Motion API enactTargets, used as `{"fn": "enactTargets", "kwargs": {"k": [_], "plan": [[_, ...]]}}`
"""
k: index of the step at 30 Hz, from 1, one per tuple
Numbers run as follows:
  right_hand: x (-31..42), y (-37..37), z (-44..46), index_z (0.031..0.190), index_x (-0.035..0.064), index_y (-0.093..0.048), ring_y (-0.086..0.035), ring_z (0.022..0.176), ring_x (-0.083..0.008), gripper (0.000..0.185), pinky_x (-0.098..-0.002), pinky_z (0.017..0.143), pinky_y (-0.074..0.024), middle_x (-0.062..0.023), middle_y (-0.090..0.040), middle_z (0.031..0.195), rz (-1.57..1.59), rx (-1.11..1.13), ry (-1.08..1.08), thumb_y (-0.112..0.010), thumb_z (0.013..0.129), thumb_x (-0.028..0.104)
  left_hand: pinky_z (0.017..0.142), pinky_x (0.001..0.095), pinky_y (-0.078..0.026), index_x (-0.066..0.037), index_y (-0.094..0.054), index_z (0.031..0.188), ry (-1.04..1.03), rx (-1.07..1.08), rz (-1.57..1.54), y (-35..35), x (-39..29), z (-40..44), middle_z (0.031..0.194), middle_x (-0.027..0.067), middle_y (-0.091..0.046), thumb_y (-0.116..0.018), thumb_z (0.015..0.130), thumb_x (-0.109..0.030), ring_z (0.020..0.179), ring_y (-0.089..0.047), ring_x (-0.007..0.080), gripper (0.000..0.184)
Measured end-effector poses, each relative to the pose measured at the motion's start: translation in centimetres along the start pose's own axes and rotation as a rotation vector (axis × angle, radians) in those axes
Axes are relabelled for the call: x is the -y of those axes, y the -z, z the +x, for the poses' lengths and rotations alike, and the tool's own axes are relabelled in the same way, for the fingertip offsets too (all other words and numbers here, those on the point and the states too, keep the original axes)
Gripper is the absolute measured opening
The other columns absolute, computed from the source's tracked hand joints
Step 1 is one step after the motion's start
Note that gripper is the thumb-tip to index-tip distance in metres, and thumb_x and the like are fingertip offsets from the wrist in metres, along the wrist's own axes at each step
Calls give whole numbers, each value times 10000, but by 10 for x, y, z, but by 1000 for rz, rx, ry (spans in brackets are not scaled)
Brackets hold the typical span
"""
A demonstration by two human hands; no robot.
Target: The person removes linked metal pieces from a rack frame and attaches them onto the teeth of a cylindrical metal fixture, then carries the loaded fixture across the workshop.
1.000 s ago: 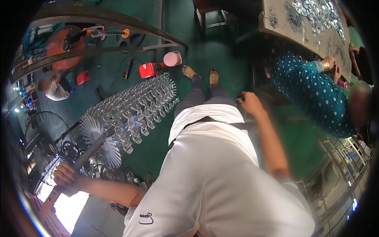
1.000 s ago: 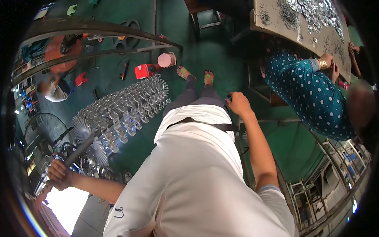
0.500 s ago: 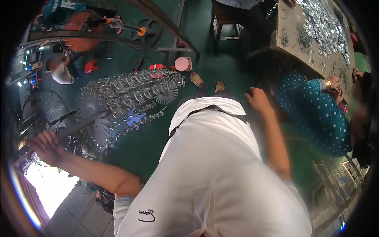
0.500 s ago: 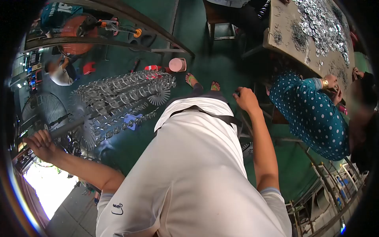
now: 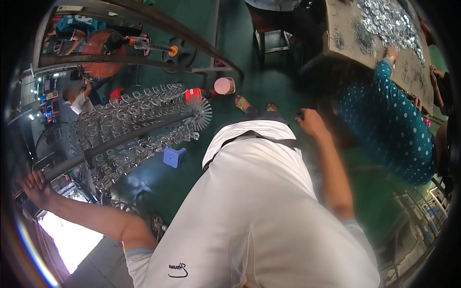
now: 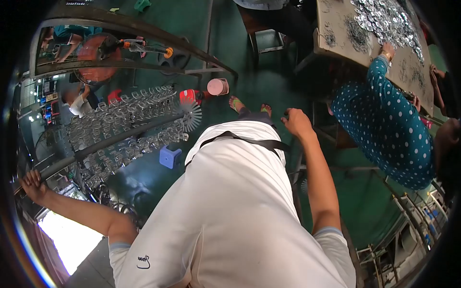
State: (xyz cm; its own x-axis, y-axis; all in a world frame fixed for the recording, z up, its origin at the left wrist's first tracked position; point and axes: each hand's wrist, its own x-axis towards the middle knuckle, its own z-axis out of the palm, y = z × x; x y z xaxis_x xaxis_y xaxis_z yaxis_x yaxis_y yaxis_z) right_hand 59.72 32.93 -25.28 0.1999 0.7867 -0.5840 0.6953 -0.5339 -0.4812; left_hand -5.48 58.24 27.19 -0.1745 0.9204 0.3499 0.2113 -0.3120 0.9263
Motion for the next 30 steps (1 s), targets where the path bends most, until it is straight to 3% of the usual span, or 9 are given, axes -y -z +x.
{"fn": "enactTargets", "kwargs": {"k": [8, 14, 16, 20, 25, 30], "plan": [[-23, -18, -4, 1051, -14, -693, -646, 990, -403, 336, -460, 887, -518, -244, -682, 1014, -48, 21, 21, -706, 818, 228, 451, 267, -269, -159, -302, 574, 5, -5, 6, 25, -2, -2, 498, 0, -276, -408, 1058, -330, 414, -247, 106, 524], [-20, -21, -11, 1043, -9, -700, -649, 986, -404, 325, -459, 887, -524, -240, -684, 1024, -102, 90, 60, -704, 814, 221, 390, 267, -232, -171, -314, 568, 16, -2, -88, 10, 29, -58, 475, -17, -255, -444, 1044, -356, 386, -219, 93, 527], [-22, -20, -9, 1035, -11, -701, -646, 992, -401, 316, -460, 884, -524, -236, -682, 1028, -123, 95, 83, -698, 818, 219, 382, 257, -240, -165, -348, 580, 7, -31, -107, 7, 45, -80, 476, -23, -242, -435, 1047, -353, 378, -238, 85, 511], [-25, -17, -8, 982, -12, -699, -633, 1018, -389, 302, -463, 890, -519, -236, -666, 1046, -285, 67, 211, -701, 814, 238, 355, 250, -263, -155, -328, 565, 13, -282, -97, -34, 63, -127, 470, -25, -243, -428, 1054, -315, 355, -231, 79, 524], [-6, -4, 0, 960, -10, -704, -652, 960, -409, 295, -473, 842, -538, -246, -681, 981, -403, 214, 105, -703, 788, 230, 309, 254, -240, -153, -301, 539, 66, -374, -171, -35, 96, -164, 437, -24, -238, -443, 1051, -278, 318, -220, 81, 547], [32, -16, 2, 968, -8, -707, -650, 962, -416, 281, -472, 848, -538, -255, -680, 971, -367, 172, 90, -664, 789, 204, 298, 248, -225, -135, -321, 523, 72, -421, -131, -16, 133, -191, 414, -6, -280, -498, 1031, -245, 300, -257, 90, 550]]}}
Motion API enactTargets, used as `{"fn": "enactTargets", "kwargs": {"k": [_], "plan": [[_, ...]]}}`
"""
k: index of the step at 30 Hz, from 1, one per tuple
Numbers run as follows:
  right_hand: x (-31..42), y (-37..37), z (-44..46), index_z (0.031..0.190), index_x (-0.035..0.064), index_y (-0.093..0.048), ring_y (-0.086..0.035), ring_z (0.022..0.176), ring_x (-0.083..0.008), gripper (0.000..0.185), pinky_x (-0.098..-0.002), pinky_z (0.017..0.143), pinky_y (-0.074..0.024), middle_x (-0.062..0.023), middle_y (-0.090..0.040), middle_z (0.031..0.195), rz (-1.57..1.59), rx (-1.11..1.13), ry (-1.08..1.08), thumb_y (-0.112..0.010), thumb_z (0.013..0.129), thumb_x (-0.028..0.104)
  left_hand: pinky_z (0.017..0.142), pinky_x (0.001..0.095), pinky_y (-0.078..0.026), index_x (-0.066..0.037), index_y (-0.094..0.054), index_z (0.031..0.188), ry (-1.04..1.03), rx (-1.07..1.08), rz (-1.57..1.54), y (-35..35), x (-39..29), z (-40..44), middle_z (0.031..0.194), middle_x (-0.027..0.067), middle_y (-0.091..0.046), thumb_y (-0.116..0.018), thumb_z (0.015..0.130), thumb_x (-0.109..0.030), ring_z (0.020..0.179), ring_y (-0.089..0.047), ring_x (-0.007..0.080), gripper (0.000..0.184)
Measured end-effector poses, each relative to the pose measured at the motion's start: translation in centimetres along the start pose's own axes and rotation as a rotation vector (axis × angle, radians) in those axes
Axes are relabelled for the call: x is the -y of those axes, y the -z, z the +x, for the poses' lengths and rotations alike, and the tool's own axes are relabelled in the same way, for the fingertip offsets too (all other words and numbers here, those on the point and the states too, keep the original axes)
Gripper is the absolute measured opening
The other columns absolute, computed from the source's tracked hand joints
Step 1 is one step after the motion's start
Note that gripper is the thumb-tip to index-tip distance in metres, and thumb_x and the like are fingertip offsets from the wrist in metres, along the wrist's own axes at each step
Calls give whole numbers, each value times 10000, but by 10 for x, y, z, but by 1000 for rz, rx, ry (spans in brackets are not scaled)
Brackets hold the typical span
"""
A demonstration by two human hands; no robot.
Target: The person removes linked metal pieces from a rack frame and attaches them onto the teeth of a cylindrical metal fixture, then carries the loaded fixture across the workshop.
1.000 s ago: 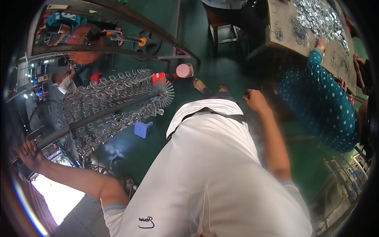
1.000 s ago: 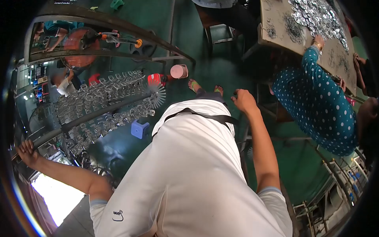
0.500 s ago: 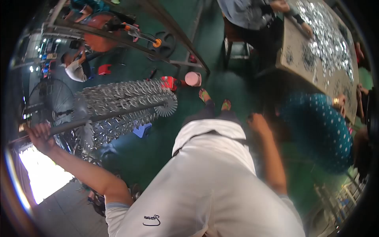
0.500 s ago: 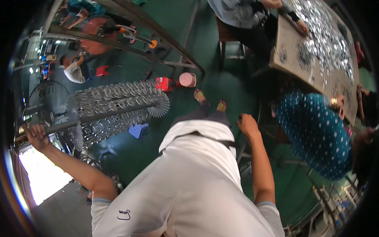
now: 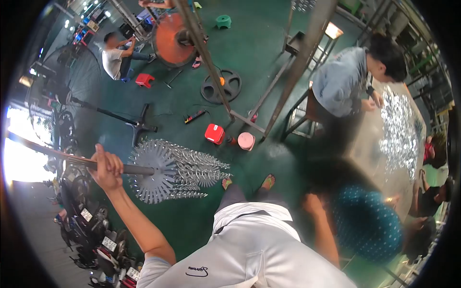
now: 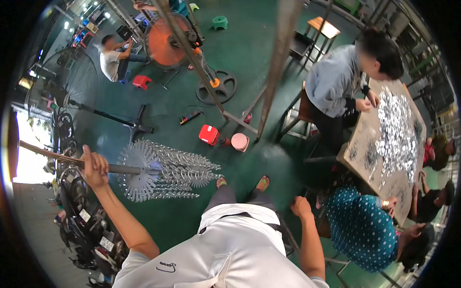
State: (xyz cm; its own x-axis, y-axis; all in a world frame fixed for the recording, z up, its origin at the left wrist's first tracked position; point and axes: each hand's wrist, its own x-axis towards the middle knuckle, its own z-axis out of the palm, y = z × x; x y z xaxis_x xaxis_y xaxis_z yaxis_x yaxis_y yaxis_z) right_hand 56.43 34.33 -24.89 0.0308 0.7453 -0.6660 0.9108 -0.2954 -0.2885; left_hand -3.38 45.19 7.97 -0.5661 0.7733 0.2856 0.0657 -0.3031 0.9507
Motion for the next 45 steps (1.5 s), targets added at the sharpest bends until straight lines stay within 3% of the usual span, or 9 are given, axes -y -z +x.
{"fn": "enactTargets", "kwargs": {"k": [14, 20, 27, 30, 34, 36, 38, 42, 45], "plan": [[223, -59, 36, 991, -5, -722, -666, 938, -393, 302, -418, 844, -520, -240, -692, 964, 121, 87, 148, -684, 816, 238, 339, 255, -257, -113, -360, 528, 104, 48, 56, 82, 93, 26, 427, -18, -315, -545, 1006, -169, 331, -281, 80, 515], [239, -94, 46, 979, 6, -728, -659, 934, -409, 270, -428, 835, -527, -244, -689, 951, 125, 113, 145, -673, 819, 216, 345, 261, -266, -113, -350, 523, 73, 97, 75, 89, 110, 75, 428, -11, -315, -541, 1007, -162, 335, -289, 85, 523], [288, -73, 101, 980, 25, -731, -656, 922, -412, 260, -450, 828, -528, -232, -692, 942, 91, 123, 123, -664, 808, 208, 355, 260, -270, -103, -334, 538, 2, 203, 72, 81, 133, 150, 433, -7, -304, -522, 1013, -142, 347, -293, 91, 512], [338, -18, 131, 968, 15, -721, -657, 880, -411, 270, -451, 792, -531, -231, -688, 919, 40, -2, 340, -675, 802, 223, 359, 261, -271, -89, -351, 562, -24, 238, 36, 70, 143, 178, 442, -6, -310, -515, 1012, -121, 354, -295, 92, 480], [433, 85, 168, 981, -8, -694, -647, 764, -372, 284, -414, 717, -502, -221, -665, 819, 257, -114, 390, -684, 822, 227, 361, 255, -275, -73, -383, 495, 21, 203, 10, 49, 149, 219, 428, -5, -369, -579, 977, -101, 350, -330, 90, 521], [473, 129, 191, 1010, -12, -685, -623, 705, -343, 273, -400, 689, -489, -197, -647, 784, 243, -347, 538, -680, 844, 205, 361, 254, -268, -74, -390, 494, 23, 240, -28, 46, 157, 242, 428, -6, -375, -585, 976, -108, 354, -333, 83, 521], [523, 173, 190, 1052, -8, -676, -618, 706, -307, 265, -388, 681, -489, -175, -643, 822, 380, -479, 541, -677, 853, 167, 361, 253, -265, -74, -393, 494, 40, 261, -51, 38, 160, 261, 427, -7, -378, -588, 976, -114, 355, -334, 81, 521], [611, 225, 168, 1104, 0, -662, -631, 757, -283, 309, -378, 702, -494, -152, -643, 907, 408, -444, 648, -702, 833, 143, 364, 248, -257, -71, -409, 501, 83, 310, -65, 31, 176, 301, 446, -19, -403, -633, 955, -145, 371, -356, 63, 512], [680, 216, 152, 1131, 5, -643, -631, 834, -277, 363, -378, 747, -495, -140, -637, 968, 412, -333, 796, -731, 801, 128, 407, 247, -262, -101, -435, 520, 197, 301, -2, 20, 183, 321, 478, -57, -412, -691, 928, -196, 417, -369, 47, 490]]}}
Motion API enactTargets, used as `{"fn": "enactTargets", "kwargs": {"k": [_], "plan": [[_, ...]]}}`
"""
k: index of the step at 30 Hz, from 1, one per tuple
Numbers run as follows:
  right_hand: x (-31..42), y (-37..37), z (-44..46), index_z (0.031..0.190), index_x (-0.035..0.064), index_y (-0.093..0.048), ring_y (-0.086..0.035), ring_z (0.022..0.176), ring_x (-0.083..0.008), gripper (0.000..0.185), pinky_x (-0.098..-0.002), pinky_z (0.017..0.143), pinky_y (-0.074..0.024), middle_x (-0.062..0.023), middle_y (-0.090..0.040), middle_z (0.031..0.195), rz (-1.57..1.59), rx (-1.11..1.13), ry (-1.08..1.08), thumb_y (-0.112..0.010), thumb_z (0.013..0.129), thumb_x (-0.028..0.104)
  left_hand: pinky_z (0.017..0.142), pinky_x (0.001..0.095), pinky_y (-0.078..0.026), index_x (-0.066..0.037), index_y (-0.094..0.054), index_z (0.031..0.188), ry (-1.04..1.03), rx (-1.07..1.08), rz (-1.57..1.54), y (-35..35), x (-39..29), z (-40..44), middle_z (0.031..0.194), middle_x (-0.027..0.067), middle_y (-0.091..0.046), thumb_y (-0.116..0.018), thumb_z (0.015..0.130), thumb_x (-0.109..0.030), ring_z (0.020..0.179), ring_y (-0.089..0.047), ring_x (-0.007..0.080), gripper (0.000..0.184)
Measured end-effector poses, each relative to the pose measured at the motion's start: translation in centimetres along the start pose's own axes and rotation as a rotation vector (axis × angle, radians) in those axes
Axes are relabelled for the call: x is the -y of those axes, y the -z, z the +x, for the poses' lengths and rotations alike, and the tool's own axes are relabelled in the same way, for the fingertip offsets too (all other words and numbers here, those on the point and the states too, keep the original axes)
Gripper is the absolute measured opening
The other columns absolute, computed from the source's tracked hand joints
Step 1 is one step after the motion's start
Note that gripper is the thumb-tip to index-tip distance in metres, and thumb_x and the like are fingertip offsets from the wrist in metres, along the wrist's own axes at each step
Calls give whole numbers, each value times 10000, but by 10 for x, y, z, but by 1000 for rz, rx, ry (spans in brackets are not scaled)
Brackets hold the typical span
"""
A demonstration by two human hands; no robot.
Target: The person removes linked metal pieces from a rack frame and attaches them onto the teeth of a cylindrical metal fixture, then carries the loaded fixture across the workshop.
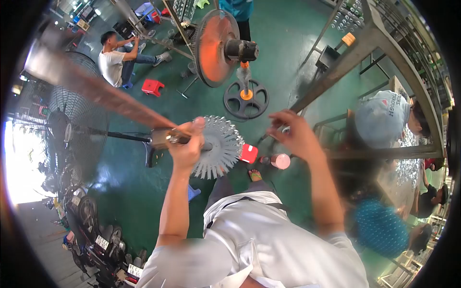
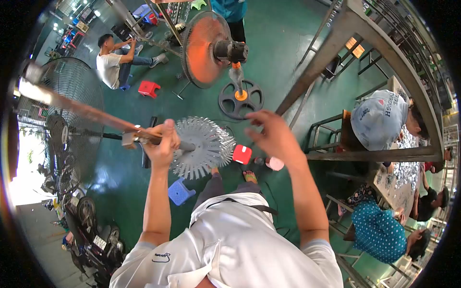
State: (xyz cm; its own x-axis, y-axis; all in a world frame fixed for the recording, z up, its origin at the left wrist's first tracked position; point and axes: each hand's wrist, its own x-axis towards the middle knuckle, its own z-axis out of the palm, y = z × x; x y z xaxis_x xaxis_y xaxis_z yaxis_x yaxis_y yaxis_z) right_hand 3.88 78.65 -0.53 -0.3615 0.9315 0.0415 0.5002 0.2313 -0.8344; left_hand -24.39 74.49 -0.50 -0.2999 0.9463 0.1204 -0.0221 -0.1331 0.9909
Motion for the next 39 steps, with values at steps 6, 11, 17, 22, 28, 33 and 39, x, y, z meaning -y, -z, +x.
{"fn": "enactTargets", "kwargs": {"k": [6, 11, 17, 22, 28, 33, 39], "plan": [[59, -107, 42, 1183, 15, -584, -612, 978, -309, 488, -363, 852, -491, -136, -617, 1024, 56, -155, 162, -768, 743, 113, 462, 245, -286, -101, -491, 573, -26, 221, 41, -1, 13, 55, 543, -84, -449, -741, 896, -264, 487, -372, 41, 440], [77, -162, 76, 1197, 3, -551, -610, 970, -294, 494, -362, 870, -471, -145, -634, 1070, 368, -256, 30, -730, 738, 50, 519, 239, -392, -42, -602, 658, -39, 414, -42, -6, -4, 75, 607, -63, -547, -772, 868, -282, 566, -472, 38, 361], [90, -188, 113, 949, -3, -588, -566, 766, -164, 170, -338, 698, -459, -53, -585, 809, 439, -574, 43, -668, 820, 74, 640, 292, -441, 7, -677, 777, -169, 528, -63, -11, 6, 98, 675, 21, -643, -722, 789, -22, 644, -574, 121, 55], [73, -204, 131, 881, 0, -580, -536, 712, -147, 134, -335, 646, -433, -40, -566, 754, 428, -670, 7, -679, 821, 67, 756, 342, -378, -62, -690, 802, -369, 515, -20, -14, 12, 117, 743, 48, -661, -770, 742, -102, 680, -568, 223, 107], [39, -213, 149, 800, 4, -571, -499, 647, -126, 135, -332, 583, -402, -25, -543, 689, 401, -729, -50, -692, 822, 60, 664, 306, -459, -31, -584, 763, -196, 719, 156, -15, 36, 141, 783, 36, -592, -833, 779, -343, 736, -548, 142, 400], [6, -207, 147, 733, 7, -563, -469, 593, -108, 172, -330, 531, -375, -12, -524, 635, 362, -762, -117, -702, 823, 53, 767, 367, -374, -97, -659, 732, -340, 770, 152, -30, 40, 159, 715, 26, -648, -864, 662, -342, 770, -587, 239, 326], [4, -181, 161, 519, 59, -406, -333, 482, -42, 478, -281, 426, -251, 64, -363, 495, 239, -951, -98, -722, 875, 105, 903, 408, -404, -58, -634, 954, -567, 605, 254, 8, 57, 181, 1018, 76, -620, -852, 667, -389, 1007, -547, 282, 489]]}}
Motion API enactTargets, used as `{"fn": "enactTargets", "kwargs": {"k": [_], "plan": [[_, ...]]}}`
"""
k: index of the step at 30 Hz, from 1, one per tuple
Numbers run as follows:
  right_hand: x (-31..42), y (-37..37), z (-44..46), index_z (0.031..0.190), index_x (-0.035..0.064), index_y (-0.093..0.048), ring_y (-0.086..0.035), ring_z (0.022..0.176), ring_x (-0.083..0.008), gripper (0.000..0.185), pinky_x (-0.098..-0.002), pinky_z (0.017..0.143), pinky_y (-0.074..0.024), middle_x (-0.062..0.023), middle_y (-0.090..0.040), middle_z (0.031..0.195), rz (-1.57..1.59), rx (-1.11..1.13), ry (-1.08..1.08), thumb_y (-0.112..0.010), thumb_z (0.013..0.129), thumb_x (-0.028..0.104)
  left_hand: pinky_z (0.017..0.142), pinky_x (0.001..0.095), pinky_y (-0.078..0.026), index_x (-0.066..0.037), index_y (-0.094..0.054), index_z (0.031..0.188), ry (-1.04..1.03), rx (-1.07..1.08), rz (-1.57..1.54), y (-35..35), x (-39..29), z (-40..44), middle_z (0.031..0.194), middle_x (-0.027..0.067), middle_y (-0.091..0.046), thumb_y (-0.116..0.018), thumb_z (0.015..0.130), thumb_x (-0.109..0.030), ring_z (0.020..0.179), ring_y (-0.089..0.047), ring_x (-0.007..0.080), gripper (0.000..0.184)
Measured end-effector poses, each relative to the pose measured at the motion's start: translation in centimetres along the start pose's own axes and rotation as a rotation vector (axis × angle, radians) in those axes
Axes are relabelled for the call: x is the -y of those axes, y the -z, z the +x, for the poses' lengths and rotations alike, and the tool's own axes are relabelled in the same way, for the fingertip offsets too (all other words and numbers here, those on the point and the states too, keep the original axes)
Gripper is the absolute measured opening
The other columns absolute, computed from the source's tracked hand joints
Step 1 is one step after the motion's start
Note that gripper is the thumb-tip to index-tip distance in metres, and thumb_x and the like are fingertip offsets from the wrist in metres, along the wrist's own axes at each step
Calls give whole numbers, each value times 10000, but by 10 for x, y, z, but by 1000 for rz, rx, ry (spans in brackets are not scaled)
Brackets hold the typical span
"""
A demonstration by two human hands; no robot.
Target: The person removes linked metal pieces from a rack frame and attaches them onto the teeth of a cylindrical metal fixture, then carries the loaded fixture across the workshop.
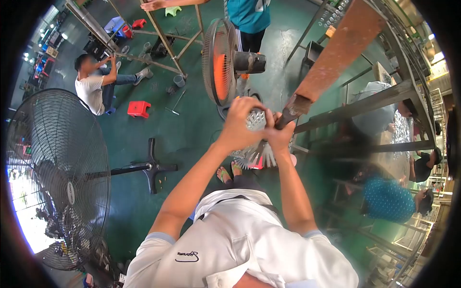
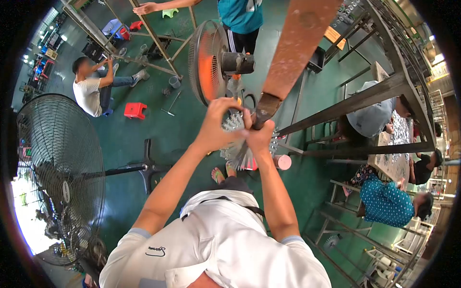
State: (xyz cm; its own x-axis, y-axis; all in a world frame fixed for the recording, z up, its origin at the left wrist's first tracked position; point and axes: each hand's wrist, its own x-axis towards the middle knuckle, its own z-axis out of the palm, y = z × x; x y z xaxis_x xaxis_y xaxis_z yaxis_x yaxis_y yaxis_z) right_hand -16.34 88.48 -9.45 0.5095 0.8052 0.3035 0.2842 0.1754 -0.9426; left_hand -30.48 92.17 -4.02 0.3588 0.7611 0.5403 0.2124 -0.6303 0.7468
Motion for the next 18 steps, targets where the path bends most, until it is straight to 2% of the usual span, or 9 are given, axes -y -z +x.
{"fn": "enactTargets", "kwargs": {"k": [2, 3, 5, 7, 9, 11, 13, 15, 18], "plan": [[3, 7, 10, 514, 93, -334, -338, 466, -34, 543, -259, 415, -255, 70, -355, 501, -34, -20, 16, -722, 893, 119, 890, 362, -422, -31, -634, 967, 262, 21, -38, 17, 28, -32, 999, 79, -605, -729, 836, -373, 964, -550, 235, 378], [-10, 11, 13, 525, 53, -393, -303, 490, -49, 504, -283, 439, -228, 61, -355, 517, 17, -17, -22, -731, 885, 153, 859, 338, -431, -18, -632, 957, 412, 34, -72, 25, 45, -51, 972, 80, -602, -678, 895, -366, 928, -551, 209, 356], [-19, 12, 22, 524, 55, -384, -293, 491, -49, 512, -283, 441, -220, 61, -348, 517, 25, -50, -16, -731, 887, 158, 781, 299, -438, 8, -628, 912, 705, 59, 43, 41, 82, -108, 878, 80, -597, -592, 962, -394, 825, -539, 161, 407], [-28, 13, 28, 524, 56, -384, -290, 489, -50, 514, -285, 443, -209, 64, -348, 516, 3, -69, -5, -723, 895, 163, 677, 295, -429, 11, -629, 833, 967, 169, 139, 61, 120, -186, 713, 62, -586, -554, 960, -503, 697, -522, 141, 535], [-32, 13, 34, 524, 55, -393, -298, 483, -51, 507, -279, 443, -218, 65, -357, 514, 13, -84, -1, -716, 900, 159, 690, 368, -455, 11, -657, 834, 1230, 303, 126, 84, 132, -261, 736, 119, -623, -518, 926, -615, 693, -591, 220, 648], [-28, 10, 39, 521, 52, -422, -337, 464, -46, 482, -263, 441, -247, 61, -402, 507, 48, -93, -2, -689, 914, 138, 540, 279, -413, -13, -644, 800, 1409, 224, 74, 96, 146, -351, 656, 23, -585, -592, 921, -555, 577, -513, 110, 557], [-39, 8, 44, 526, 49, -443, -365, 458, -42, 461, -256, 440, -265, 52, -432, 502, 72, -123, -34, -678, 916, 120, 471, 251, -403, -18, -649, 848, 1682, 85, -22, 106, 130, -400, 699, 27, -611, -609, 914, -546, 551, -527, 104, 534], [-45, 6, 52, 536, 44, -474, -407, 444, -50, 435, -258, 430, -285, 36, -471, 493, 149, -138, -62, -647, 929, 116, 423, 240, -387, -22, -642, 886, 1860, -20, -78, 111, 124, -447, 740, 47, -630, -620, 912, -532, 531, -531, 107, 511], [-51, 9, 67, 555, 37, -481, -406, 431, -60, 426, -260, 423, -288, 35, -470, 496, 81, -143, -29, -627, 943, 139, 408, 234, -369, -18, -653, 882, 1956, -64, -99, 112, 115, -475, 713, 44, -620, -614, 931, -479, 500, -512, 105, 466]]}}
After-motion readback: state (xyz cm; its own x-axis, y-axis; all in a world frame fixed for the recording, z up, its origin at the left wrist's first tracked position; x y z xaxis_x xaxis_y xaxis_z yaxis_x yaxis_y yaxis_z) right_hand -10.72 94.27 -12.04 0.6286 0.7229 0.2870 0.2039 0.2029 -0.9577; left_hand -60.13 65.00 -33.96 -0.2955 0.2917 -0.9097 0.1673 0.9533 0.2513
